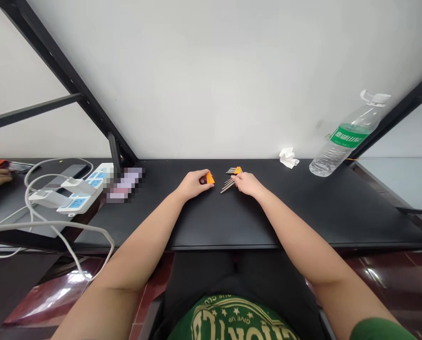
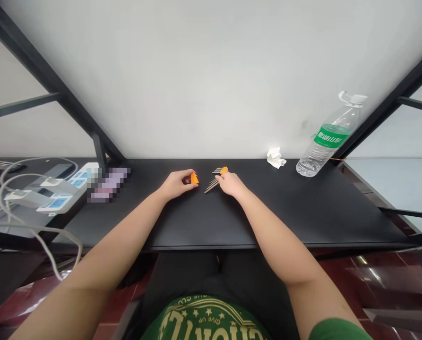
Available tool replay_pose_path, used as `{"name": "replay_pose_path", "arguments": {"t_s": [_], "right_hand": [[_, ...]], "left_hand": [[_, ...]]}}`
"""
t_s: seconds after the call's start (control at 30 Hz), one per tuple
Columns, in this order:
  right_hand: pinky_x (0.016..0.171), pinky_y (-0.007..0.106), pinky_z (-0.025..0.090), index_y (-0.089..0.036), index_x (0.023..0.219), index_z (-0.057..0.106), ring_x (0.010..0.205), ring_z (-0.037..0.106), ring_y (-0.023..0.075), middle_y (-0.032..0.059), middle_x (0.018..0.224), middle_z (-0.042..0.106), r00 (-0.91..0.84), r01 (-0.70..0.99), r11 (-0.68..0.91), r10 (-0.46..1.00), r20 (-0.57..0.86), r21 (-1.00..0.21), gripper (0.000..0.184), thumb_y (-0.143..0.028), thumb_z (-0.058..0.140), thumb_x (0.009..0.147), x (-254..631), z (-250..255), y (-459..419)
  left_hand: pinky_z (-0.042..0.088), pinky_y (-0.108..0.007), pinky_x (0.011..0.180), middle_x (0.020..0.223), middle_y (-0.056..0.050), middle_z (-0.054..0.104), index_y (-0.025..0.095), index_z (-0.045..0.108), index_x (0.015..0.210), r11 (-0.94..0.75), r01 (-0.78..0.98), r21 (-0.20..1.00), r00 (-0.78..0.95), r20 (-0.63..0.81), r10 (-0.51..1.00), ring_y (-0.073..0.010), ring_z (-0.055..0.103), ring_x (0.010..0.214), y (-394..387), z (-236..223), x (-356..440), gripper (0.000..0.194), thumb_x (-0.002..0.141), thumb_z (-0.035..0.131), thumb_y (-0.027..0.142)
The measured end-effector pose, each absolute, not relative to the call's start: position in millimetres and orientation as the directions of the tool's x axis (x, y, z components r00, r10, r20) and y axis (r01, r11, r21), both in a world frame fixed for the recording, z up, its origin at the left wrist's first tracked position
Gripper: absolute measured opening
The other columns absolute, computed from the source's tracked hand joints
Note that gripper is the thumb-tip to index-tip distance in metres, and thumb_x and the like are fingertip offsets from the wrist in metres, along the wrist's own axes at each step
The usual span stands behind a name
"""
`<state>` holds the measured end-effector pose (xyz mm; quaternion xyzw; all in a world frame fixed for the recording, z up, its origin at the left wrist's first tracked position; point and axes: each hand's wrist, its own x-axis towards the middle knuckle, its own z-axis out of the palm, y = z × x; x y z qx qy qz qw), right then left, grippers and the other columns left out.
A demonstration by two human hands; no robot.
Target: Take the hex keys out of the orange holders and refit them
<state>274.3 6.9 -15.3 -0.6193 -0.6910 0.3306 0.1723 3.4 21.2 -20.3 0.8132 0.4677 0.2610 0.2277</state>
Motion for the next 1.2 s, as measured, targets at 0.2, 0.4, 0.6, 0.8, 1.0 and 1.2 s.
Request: {"name": "replay_pose_path", "arguments": {"t_s": [0.2,0.4,0.6,0.8,1.0,1.2], "right_hand": [[0.074,0.034,0.046,-0.020,0.086,0.067,0.097,0.070,0.0297,0.0172,0.107,0.075,-0.149,0.918,0.065,0.971,-0.188,-0.392,0.046,-0.046,0.041,0.113,279.9,-6.5,6.2],[0.067,0.033,0.041,-0.021,0.088,0.068,0.086,0.067,0.0251,0.0119,0.101,0.076,-0.161,0.909,0.081,0.973,-0.167,-0.408,0.038,-0.046,0.049,0.110,293.8,-4.2,6.0],[0.073,0.029,0.042,-0.021,0.091,0.068,0.091,0.065,0.0195,0.0066,0.107,0.074,-0.278,0.856,0.225,0.959,-0.049,-0.465,0.014,-0.017,0.058,0.100,296.2,-8.7,6.6],[0.077,0.028,0.043,-0.020,0.100,0.068,0.098,0.065,0.0213,0.0084,0.110,0.073,-0.279,0.867,0.238,0.960,-0.030,-0.437,0.011,-0.014,0.059,0.098,290.7,-13.5,7.0],[0.077,0.031,0.045,-0.019,0.087,0.068,0.098,0.067,0.0239,0.0121,0.107,0.075,-0.229,0.903,0.186,0.971,-0.069,-0.386,0.013,-0.011,0.060,0.095,286.1,-11.0,5.6],[0.067,0.031,0.044,-0.020,0.085,0.070,0.084,0.066,0.0224,0.0098,0.102,0.075,-0.204,0.896,0.136,0.972,-0.120,-0.422,0.007,-0.018,0.067,0.091,279.3,-9.2,-1.1]], "left_hand": [[0.046,-0.028,0.069,0.082,0.002,0.064,0.024,0.071,0.101,-0.458,0.662,0.593,0.426,0.205,0.881,-0.0158,0.053,0.072,22.8,-23.4,1.9,0.029,0.083,0.077,0.045],[0.045,-0.028,0.069,0.081,0.003,0.062,0.024,0.070,0.101,-0.450,0.662,0.599,0.425,0.194,0.884,-0.0146,0.052,0.071,22.6,-23.8,1.3,0.029,0.083,0.078,0.045],[0.046,-0.028,0.069,0.082,0.002,0.063,0.024,0.070,0.101,-0.450,0.645,0.617,0.423,0.202,0.883,-0.0151,0.052,0.071,21.3,-21.5,1.7,0.030,0.083,0.078,0.046],[0.047,-0.028,0.069,0.083,0.002,0.064,0.024,0.071,0.102,-0.444,0.646,0.621,0.418,0.200,0.886,-0.0149,0.052,0.071,21.9,-22.3,2.0,0.030,0.082,0.079,0.045],[0.046,-0.028,0.069,0.082,0.002,0.064,0.024,0.071,0.101,-0.441,0.650,0.619,0.419,0.193,0.887,-0.0150,0.052,0.071,22.5,-23.0,1.6,0.029,0.083,0.078,0.046],[0.046,-0.027,0.069,0.082,0.002,0.064,0.024,0.072,0.103,-0.442,0.636,0.632,0.416,0.201,0.887,-0.0148,0.052,0.071,22.3,-22.7,1.3,0.031,0.082,0.079,0.046]]}}
